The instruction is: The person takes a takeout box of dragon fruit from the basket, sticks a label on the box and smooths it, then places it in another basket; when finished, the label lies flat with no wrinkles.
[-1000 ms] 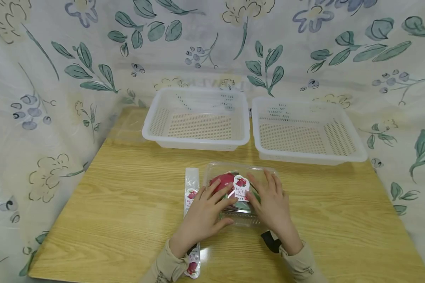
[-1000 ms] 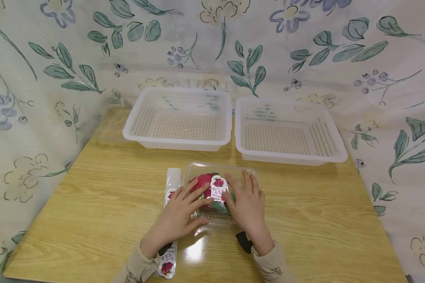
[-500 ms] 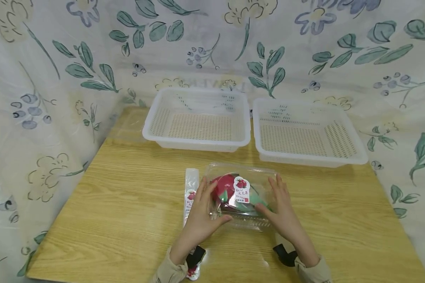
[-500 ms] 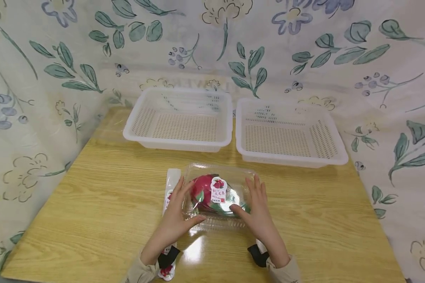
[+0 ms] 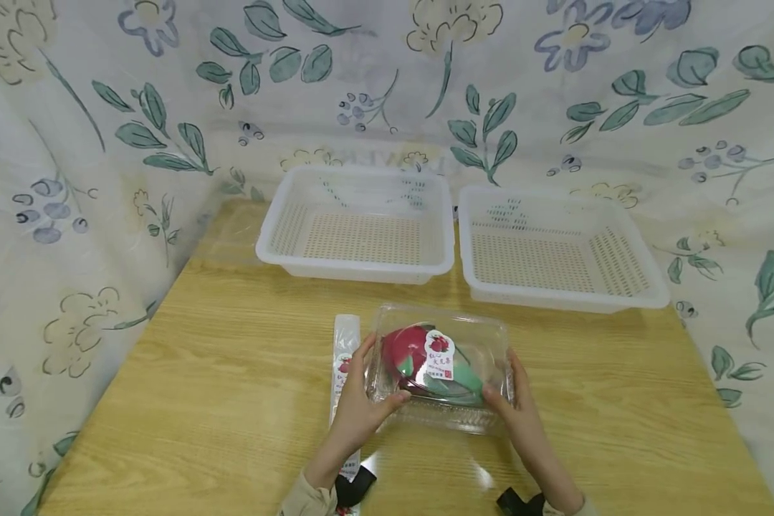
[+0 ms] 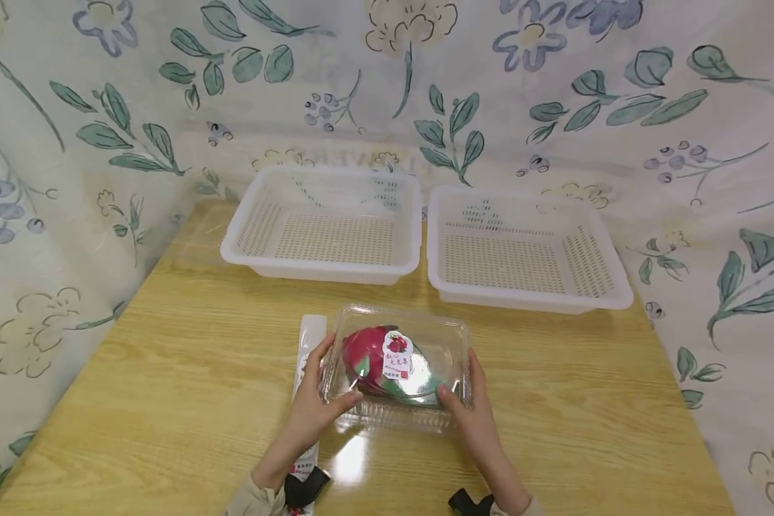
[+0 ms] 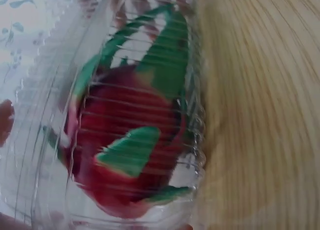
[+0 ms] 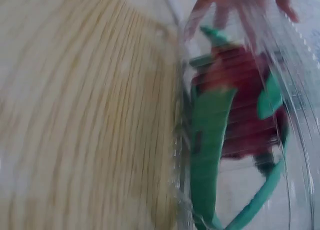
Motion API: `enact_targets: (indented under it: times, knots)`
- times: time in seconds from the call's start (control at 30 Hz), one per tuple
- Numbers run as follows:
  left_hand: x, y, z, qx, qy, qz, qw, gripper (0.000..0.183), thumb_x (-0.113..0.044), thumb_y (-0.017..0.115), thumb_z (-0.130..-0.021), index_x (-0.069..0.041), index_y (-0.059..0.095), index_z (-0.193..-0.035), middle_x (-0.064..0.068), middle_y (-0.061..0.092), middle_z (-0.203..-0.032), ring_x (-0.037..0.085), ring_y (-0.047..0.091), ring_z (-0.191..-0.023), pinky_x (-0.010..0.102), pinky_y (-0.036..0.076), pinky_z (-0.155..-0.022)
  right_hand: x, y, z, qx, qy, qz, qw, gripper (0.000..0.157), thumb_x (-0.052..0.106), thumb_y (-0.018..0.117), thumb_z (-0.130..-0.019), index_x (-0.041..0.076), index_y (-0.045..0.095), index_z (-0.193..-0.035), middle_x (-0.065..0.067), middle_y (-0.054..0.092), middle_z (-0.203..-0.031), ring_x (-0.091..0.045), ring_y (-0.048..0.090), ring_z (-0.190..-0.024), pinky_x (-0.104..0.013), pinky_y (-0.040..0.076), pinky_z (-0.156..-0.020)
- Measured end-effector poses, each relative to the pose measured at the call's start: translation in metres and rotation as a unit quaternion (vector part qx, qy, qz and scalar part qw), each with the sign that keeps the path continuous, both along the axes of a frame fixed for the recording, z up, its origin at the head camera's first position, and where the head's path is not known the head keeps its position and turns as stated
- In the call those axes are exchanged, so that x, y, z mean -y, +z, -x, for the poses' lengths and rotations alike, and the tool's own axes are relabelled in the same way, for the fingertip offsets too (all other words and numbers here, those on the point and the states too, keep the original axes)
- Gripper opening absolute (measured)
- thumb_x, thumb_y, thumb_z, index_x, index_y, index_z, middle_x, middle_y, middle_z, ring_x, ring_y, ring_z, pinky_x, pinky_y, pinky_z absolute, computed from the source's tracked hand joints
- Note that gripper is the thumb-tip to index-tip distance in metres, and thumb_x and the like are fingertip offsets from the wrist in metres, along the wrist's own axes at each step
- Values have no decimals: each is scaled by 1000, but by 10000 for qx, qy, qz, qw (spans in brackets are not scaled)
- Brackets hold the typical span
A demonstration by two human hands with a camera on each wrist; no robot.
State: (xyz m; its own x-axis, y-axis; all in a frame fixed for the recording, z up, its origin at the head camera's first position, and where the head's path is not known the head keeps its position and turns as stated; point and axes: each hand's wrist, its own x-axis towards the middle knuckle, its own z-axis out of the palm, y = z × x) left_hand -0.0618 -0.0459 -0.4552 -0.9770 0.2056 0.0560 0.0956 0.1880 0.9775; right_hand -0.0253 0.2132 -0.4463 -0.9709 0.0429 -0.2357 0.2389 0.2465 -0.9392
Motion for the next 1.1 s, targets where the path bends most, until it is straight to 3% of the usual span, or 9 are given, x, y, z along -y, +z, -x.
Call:
enact_targets:
  times: [0.23,0.43,0.57,0.67,0.77,0.87,0.97,1.1]
  knots:
    - [-8,9,-8,-94,320,158,9993,98,-37,81,-73,-18,26,-152,15,30,-157,50,30,-140,76,25,-102,5,8,-4,-16,-358,205,9991,81,20,53,-97,17,-3,-157,-25,6,-160,-54,5,-144,-75,13,-108]
    - [-11,19,-10,-297,249,145,9991,96,-40,78,-76,-19,24,-152,15,28,-157,52,31,-138,80,27,-96,6,26,-7,-287,-587,198,9977,79,14,53,-96,15,3,-156,-23,13,-159,-51,19,-141,-70,27,-106]
    - [-17,34,-5,-466,178,40,9987,95,-35,78,-77,-19,22,-153,13,26,-158,51,30,-139,81,27,-96,1,40,-3,-561,-698,314,9955,75,9,52,-96,14,5,-156,-21,17,-157,-41,29,-136,-35,48,-99]
    - [-24,48,1,-570,157,-65,9982,94,-31,78,-77,-18,23,-152,12,26,-158,49,29,-140,78,26,-100,-7,48,4,-798,-747,420,9931,72,7,51,-97,14,9,-155,-15,19,-156,-30,34,-132,-11,45,-84]
    - [-33,61,9,-727,131,-93,9972,94,-30,78,-77,-17,23,-152,12,27,-157,46,30,-140,75,27,-102,-17,54,13,-1115,-788,780,9876,66,5,49,-98,18,16,-154,-7,26,-149,-15,46,-123,-12,48,-82]
    - [-41,69,17,-886,88,-159,9959,94,-28,78,-78,-18,22,-152,12,25,-158,43,29,-142,74,26,-104,-29,60,23,-1421,-803,1525,9747,56,4,46,-99,25,29,-148,6,33,-140,-2,55,-108,-19,54,-77]
    - [-48,77,23,-928,57,-268,9953,95,-27,78,-78,-20,20,-153,10,21,-160,40,24,-145,72,23,-108,-40,66,31,-1583,-742,2223,9592,47,4,43,-100,30,40,-139,13,40,-134,-3,58,-106,-24,56,-73]
    - [-57,86,29,-887,-23,-341,9955,97,-27,78,-79,-21,17,-154,8,16,-162,36,17,-148,69,18,-111,-53,77,39,-1686,-590,2678,9468,43,3,42,-101,30,46,-134,13,45,-132,-5,60,-105,-28,57,-73]
